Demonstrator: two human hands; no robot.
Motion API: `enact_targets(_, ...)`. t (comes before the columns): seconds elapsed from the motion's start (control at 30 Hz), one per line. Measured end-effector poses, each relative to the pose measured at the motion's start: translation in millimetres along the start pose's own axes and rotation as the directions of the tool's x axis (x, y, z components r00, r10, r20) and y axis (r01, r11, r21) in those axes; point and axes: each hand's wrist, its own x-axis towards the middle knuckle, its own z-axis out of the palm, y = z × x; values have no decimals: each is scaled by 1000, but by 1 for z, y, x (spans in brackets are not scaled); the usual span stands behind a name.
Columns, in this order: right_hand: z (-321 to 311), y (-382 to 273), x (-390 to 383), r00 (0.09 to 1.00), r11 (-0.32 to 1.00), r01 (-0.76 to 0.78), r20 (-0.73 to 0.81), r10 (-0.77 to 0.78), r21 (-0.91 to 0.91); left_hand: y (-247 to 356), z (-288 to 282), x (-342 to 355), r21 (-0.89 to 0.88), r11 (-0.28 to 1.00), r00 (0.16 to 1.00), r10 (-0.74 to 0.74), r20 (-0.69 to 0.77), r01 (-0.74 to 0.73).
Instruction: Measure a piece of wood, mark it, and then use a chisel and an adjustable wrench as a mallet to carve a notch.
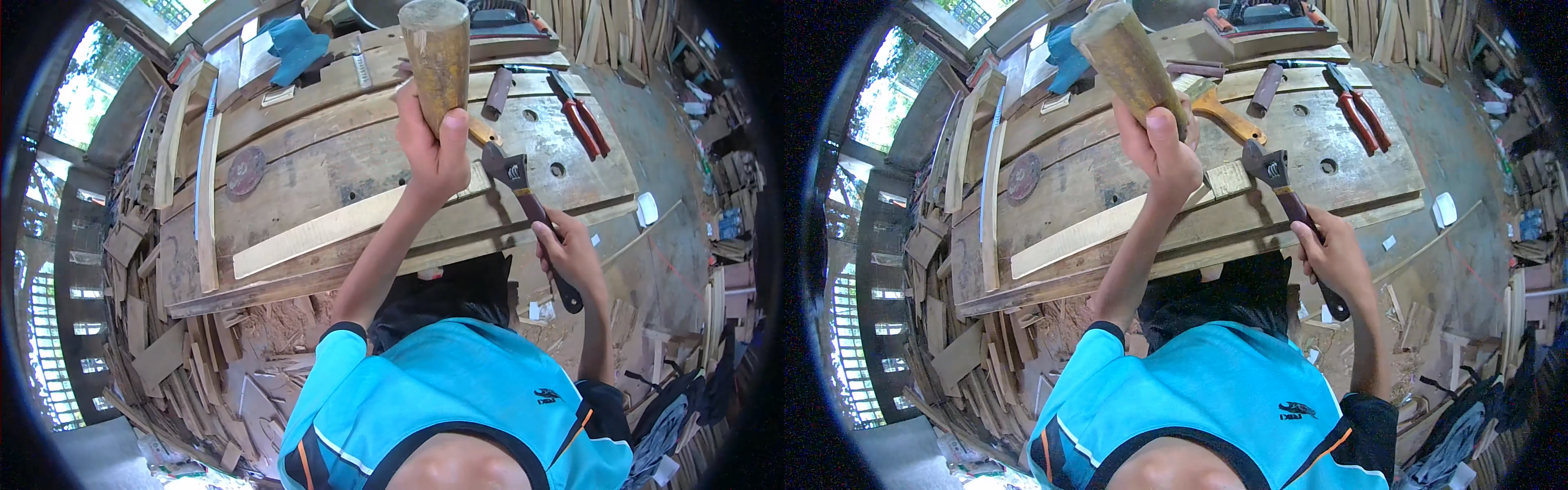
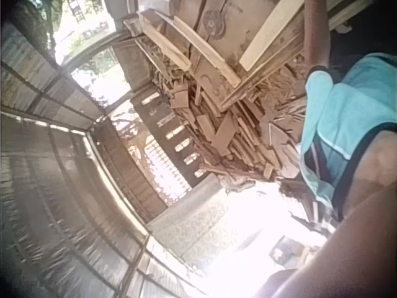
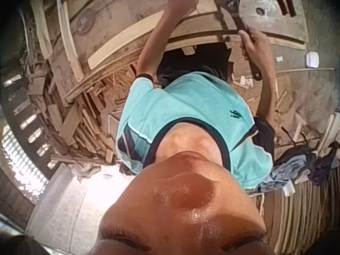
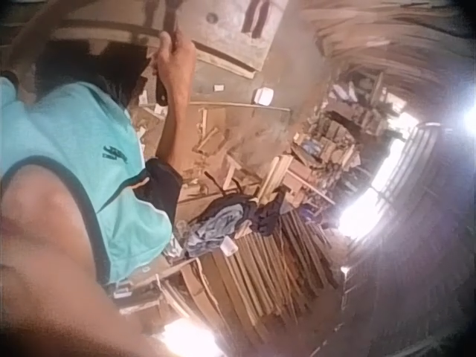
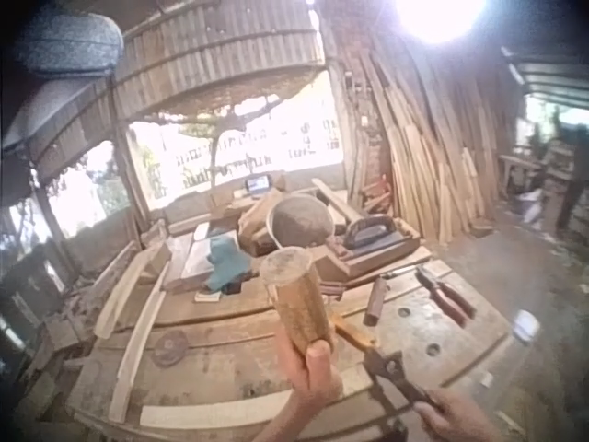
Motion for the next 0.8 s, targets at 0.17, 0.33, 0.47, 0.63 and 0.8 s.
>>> enact_targets(0.17,-24,-37,-4,996,994,87,3,-87,-72,6,2,-3,-31,999,999,-42,27,42)
enact_targets(0.33,-46,-103,-28,886,890,424,-126,-446,-169,6,-7,-2,64,996,996,64,68,-69)
enact_targets(0.47,-66,-136,-52,752,836,496,-364,-549,-236,2,3,-3,50,996,995,63,77,-67)
enact_targets(0.63,-66,-176,-57,807,676,439,-72,-587,-592,6,2,-4,65,997,994,44,96,-51)
enact_targets(0.8,-62,-187,-53,884,802,360,-100,-457,-477,6,0,-7,40,998,994,-43,102,39)
